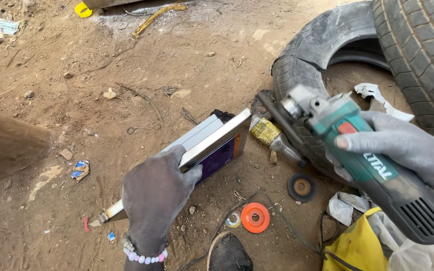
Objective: Grinding and trimming the edges of a metal enclosure using a handheld angle grinder
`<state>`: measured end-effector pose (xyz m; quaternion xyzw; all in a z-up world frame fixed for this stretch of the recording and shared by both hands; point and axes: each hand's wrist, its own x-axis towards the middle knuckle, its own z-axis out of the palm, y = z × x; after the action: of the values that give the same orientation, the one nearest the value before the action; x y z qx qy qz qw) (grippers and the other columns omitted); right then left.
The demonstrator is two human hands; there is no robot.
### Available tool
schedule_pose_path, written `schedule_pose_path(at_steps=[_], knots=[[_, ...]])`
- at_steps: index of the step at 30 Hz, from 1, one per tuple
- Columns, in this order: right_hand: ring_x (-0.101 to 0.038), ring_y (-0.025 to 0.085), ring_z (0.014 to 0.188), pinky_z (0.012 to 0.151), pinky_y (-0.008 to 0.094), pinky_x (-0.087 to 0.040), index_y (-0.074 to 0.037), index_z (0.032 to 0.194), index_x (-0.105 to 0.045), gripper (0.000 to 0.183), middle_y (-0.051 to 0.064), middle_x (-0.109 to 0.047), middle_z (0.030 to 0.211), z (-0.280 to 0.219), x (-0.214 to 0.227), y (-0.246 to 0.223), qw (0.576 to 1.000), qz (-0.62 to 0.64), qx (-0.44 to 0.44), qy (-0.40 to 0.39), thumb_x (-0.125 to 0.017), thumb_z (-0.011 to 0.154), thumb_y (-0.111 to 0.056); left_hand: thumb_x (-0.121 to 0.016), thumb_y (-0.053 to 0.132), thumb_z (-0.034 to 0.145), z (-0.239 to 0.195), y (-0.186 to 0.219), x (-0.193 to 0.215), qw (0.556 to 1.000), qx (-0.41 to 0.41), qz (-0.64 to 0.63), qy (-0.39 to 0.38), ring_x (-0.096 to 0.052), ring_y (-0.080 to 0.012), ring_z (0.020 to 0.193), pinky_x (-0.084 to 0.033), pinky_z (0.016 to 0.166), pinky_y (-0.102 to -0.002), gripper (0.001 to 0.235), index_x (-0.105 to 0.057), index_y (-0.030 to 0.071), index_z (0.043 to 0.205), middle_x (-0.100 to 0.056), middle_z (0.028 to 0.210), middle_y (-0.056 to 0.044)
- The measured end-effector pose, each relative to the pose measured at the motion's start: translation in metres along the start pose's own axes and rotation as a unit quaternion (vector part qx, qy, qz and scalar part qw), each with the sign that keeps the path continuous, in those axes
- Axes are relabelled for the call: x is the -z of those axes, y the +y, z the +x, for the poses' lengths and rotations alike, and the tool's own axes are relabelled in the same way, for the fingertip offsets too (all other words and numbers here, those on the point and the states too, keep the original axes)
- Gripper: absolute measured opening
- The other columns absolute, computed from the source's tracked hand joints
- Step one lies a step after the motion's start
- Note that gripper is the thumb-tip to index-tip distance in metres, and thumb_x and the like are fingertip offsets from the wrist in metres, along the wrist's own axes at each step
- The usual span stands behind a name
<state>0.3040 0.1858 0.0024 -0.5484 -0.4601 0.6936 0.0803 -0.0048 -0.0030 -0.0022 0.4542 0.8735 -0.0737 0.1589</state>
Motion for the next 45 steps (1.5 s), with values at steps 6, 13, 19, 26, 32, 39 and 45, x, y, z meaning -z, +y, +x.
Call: schedule_pose_path(at_steps=[6, 13, 19, 26, 32, 39, 45], knots=[[-0.060, 0.041, 0.072, 0.068, 0.050, -0.052, 0.008, 0.101, -0.061, 0.024, 0.032, -0.063, 0.081, -0.029, -0.047, -0.036, 0.990, -0.026, -0.018, 0.136, -0.067, 0.099, -0.015, -0.064, 0.067, 0.087, 0.000, -0.004, -0.003, 0.999, -0.025, -0.019, 0.019, -0.075, -0.0325, 0.086, -0.058, 0.074, -0.051, 0.043, -0.071, 0.032, 0.111, -0.078, 0.091, -0.007], [-0.065, 0.039, 0.065, 0.059, 0.046, -0.048, 0.000, 0.090, -0.057, 0.035, 0.023, -0.060, 0.072, -0.023, -0.033, -0.031, 0.989, -0.035, -0.010, 0.144, -0.072, 0.101, -0.030, -0.064, 0.066, 0.092, 0.007, -0.008, 0.020, 0.994, -0.029, -0.035, -0.096, -0.073, -0.0260, 0.079, -0.058, 0.077, -0.042, 0.041, -0.069, 0.026, 0.099, -0.077, 0.086, -0.006], [-0.061, 0.043, 0.070, 0.066, 0.048, -0.047, 0.000, 0.107, -0.059, 0.028, 0.028, -0.060, 0.083, -0.031, -0.030, -0.041, 0.986, -0.018, -0.004, 0.164, -0.063, 0.104, -0.027, -0.066, 0.054, 0.090, -0.001, -0.019, 0.047, 0.976, 0.003, -0.107, -0.189, -0.070, -0.0127, 0.067, -0.055, 0.060, -0.024, 0.035, -0.076, 0.028, 0.112, -0.081, 0.098, 0.003], [-0.059, 0.047, 0.074, 0.071, 0.049, -0.046, 0.000, 0.119, -0.060, 0.029, 0.032, -0.063, 0.092, -0.025, -0.040, -0.041, 0.985, -0.011, -0.012, 0.173, -0.058, 0.107, -0.026, -0.071, 0.006, 0.085, -0.010, -0.034, 0.052, 0.738, 0.209, -0.629, -0.124, -0.064, -0.0288, 0.060, -0.051, 0.057, -0.039, 0.010, -0.072, -0.002, 0.090, -0.073, 0.077, -0.018], [-0.058, 0.044, 0.073, 0.066, 0.050, -0.045, 0.000, 0.115, -0.058, 0.033, 0.029, -0.063, 0.091, -0.010, -0.034, -0.036, 0.987, -0.024, -0.013, 0.158, -0.058, 0.108, -0.033, -0.068, -0.001, 0.086, -0.014, -0.021, 0.031, 0.535, 0.207, -0.819, 0.002, -0.067, -0.0238, 0.076, -0.060, 0.065, -0.039, 0.009, -0.063, 0.002, 0.093, -0.069, 0.086, -0.013], [-0.061, 0.044, 0.075, 0.066, 0.050, -0.046, -0.003, 0.121, -0.059, 0.032, 0.030, -0.065, 0.094, -0.010, -0.042, -0.040, 0.982, -0.028, -0.024, 0.183, -0.059, 0.107, -0.032, -0.069, 0.002, 0.095, -0.011, 0.002, 0.003, 0.407, 0.252, -0.874, 0.079, -0.069, -0.0165, 0.085, -0.060, 0.075, -0.038, 0.017, -0.056, 0.012, 0.093, -0.068, 0.090, -0.006], [-0.063, 0.044, 0.074, 0.068, 0.047, -0.046, 0.003, 0.109, -0.059, 0.031, 0.028, -0.065, 0.091, -0.019, -0.049, -0.045, 0.982, -0.033, -0.019, 0.185, -0.061, 0.107, -0.028, -0.066, 0.000, 0.095, -0.001, 0.019, -0.018, 0.391, 0.267, -0.877, 0.082, -0.069, -0.0217, 0.096, -0.063, 0.086, -0.049, 0.018, -0.051, 0.007, 0.089, -0.066, 0.096, -0.011]])
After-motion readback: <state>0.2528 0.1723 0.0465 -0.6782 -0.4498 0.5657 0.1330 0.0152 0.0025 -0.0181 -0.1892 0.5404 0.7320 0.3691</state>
